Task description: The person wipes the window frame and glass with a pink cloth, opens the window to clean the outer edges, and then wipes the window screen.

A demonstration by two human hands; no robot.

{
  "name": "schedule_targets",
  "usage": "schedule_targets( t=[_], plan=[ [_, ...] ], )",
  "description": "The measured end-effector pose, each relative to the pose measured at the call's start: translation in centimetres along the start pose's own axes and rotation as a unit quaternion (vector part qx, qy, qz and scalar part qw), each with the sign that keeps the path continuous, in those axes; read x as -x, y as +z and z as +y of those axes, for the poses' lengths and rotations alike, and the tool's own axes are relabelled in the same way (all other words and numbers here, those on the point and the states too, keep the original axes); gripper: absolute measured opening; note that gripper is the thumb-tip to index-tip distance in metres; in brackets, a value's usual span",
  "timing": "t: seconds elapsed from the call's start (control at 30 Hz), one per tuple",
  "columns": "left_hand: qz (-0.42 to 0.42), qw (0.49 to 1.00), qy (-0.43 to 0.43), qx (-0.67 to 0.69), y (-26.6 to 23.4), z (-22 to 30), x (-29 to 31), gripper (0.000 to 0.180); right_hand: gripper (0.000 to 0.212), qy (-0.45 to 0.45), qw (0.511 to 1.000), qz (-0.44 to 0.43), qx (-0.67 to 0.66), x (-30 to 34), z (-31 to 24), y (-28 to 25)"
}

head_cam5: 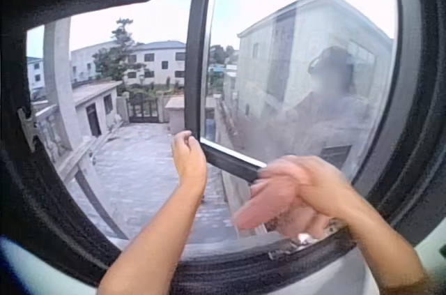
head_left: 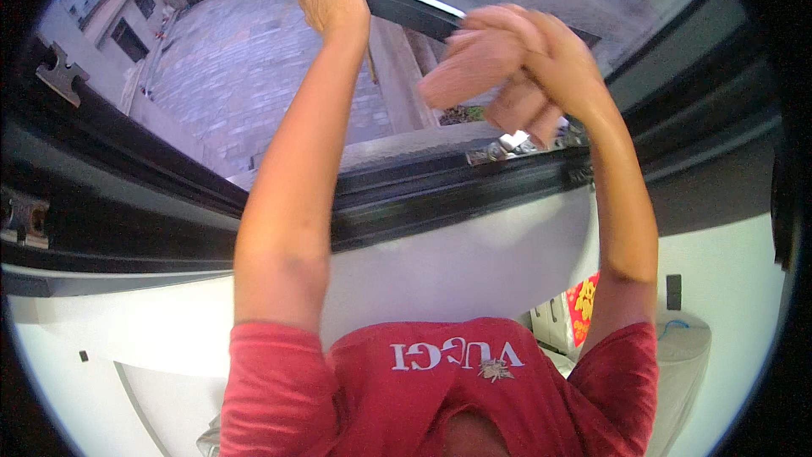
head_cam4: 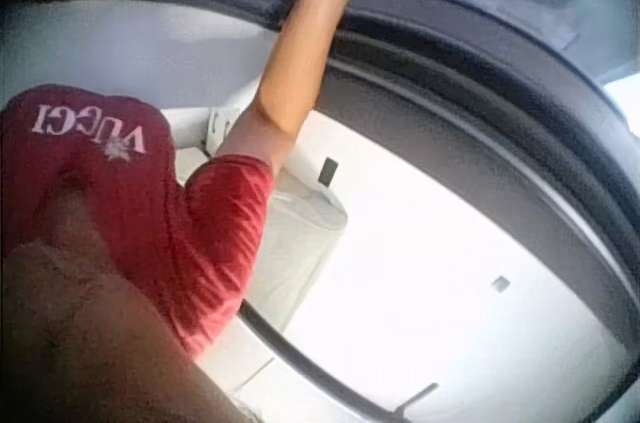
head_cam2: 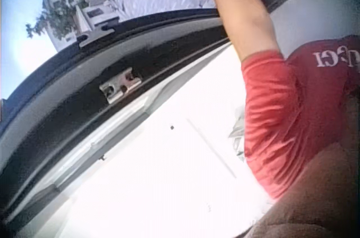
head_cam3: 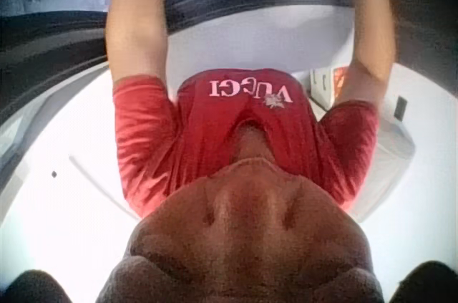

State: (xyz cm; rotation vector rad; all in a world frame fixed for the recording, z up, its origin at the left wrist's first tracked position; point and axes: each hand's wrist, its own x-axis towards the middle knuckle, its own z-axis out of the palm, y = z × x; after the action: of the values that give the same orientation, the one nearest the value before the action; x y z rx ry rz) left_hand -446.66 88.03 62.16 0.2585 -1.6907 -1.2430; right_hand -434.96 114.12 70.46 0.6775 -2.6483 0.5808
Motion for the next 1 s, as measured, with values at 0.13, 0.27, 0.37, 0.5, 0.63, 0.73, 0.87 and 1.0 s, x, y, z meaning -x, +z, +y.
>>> schedule_targets(
  t=[0.13, 0.27, 0.37, 0.5, 0.63, 0.73, 0.87, 1.0],
  plan=[
    [-0.23, 0.967, 0.1, 0.044, -3.0, 4.6, 3.9, 0.023, 0.046, 0.157, 0.983, 0.076, -0.057, 8.9, 4.1, -3.0],
    [-0.517, 0.838, 0.172, -0.002, -8.9, 11.2, 9.5, 0.027, 0.044, 0.183, 0.973, 0.07, 0.124, 13.5, 6.2, -1.1],
    [-0.634, 0.726, 0.233, -0.125, -15.2, 13.3, 12.1, 0.033, 0.039, 0.204, 0.952, -0.001, 0.23, 14.1, 4.7, 0.3],
    [-0.604, 0.718, 0.299, -0.177, -21.9, 10.1, 14.4, 0.058, 0.042, 0.24, 0.965, -0.036, 0.102, 13.6, 5.8, -1.2],
    [-0.598, 0.705, 0.317, -0.213, -23.2, 8.1, 15.2, 0.077, 0.043, 0.17, 0.973, -0.002, 0.153, 14.2, 5.8, 0.3],
    [-0.566, 0.722, 0.328, -0.224, -22.9, 7.5, 16.7, 0.079, 0.038, 0.114, 0.99, 0.044, 0.068, 14.6, 5.0, 2.0],
    [-0.549, 0.733, 0.333, -0.226, -23.0, 7.3, 17.3, 0.081, 0.035, 0.103, 0.993, 0.037, 0.054, 14.2, 2.8, 3.2],
    [-0.55, 0.732, 0.33, -0.228, -22.7, 7.2, 18.3, 0.077, 0.033, 0.051, 0.991, 0.045, 0.112, 13.8, 0.3, 4.5]
  ],
)
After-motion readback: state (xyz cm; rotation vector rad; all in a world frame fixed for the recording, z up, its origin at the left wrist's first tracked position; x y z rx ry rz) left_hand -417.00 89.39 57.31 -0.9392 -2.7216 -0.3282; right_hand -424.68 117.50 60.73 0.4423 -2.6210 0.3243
